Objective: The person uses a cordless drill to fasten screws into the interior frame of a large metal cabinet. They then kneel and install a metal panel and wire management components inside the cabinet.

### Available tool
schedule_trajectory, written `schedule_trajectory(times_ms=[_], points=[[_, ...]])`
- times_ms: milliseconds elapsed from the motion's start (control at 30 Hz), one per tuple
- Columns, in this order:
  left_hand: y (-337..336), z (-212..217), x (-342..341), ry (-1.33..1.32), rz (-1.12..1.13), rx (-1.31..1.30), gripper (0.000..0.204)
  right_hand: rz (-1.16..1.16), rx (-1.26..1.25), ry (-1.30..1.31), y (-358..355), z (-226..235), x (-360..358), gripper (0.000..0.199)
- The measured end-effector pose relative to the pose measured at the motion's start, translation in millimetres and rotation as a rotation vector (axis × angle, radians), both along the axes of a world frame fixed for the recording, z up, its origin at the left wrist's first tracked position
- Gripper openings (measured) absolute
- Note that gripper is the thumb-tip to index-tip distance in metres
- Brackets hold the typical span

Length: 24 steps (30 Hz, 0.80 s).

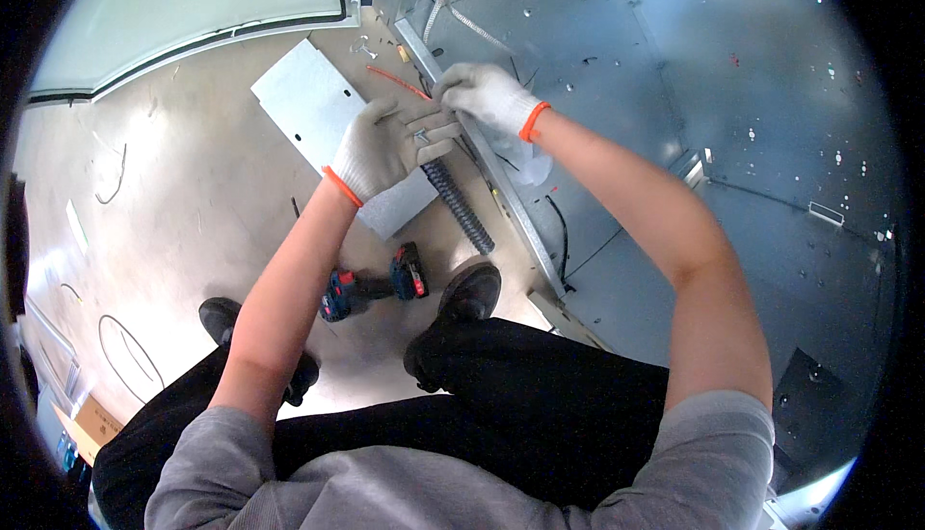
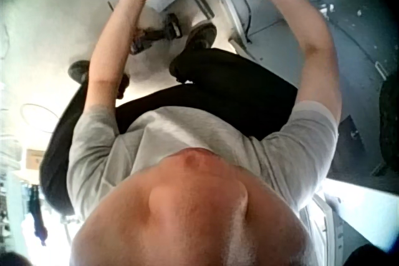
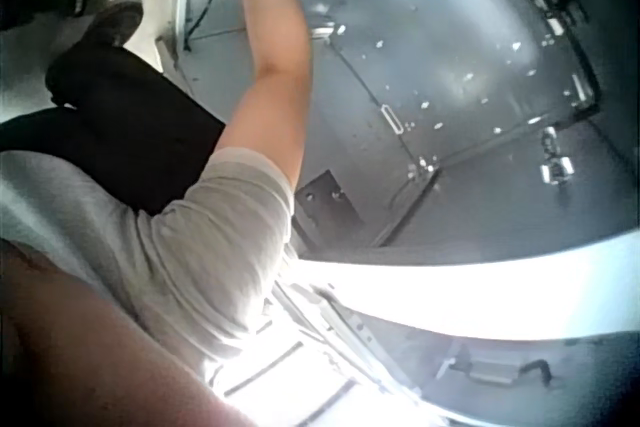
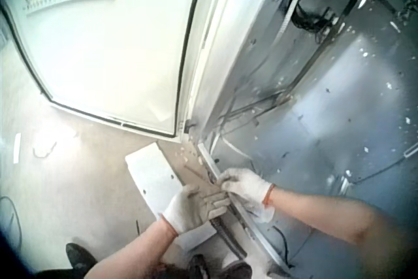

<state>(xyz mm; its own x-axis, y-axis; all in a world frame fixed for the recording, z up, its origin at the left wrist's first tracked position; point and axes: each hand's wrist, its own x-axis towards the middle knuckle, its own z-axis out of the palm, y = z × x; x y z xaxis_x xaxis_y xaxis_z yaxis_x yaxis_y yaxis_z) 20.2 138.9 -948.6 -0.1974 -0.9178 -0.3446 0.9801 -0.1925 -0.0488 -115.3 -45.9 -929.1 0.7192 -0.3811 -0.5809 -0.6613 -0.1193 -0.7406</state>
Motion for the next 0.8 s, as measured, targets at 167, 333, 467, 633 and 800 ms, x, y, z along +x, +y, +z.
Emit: schedule_trajectory(times_ms=[167,333,467,633,800], points=[[-2.1,20.5,4.6,0.051,-0.084,-0.177,0.059,0.094,-0.428,0.067,-35.4,-21.0,-19.8,0.030],[-5.1,48.6,5.3,-0.025,-0.171,-0.327,0.059,0.421,-0.460,0.213,-34.8,-39.4,-51.0,0.031],[-3.3,60.5,-1.6,0.323,-0.218,-0.321,0.053,0.413,-0.441,0.136,-18.4,-60.5,-67.5,0.030],[0.0,12.8,2.7,-0.179,-0.287,-0.099,0.035,0.560,-0.587,0.241,-16.4,-46.7,-51.6,0.031],[3.9,-44.3,-10.7,-0.220,-0.144,0.357,0.025,0.507,-0.635,0.236,-40.8,-51.5,-51.4,0.030]])
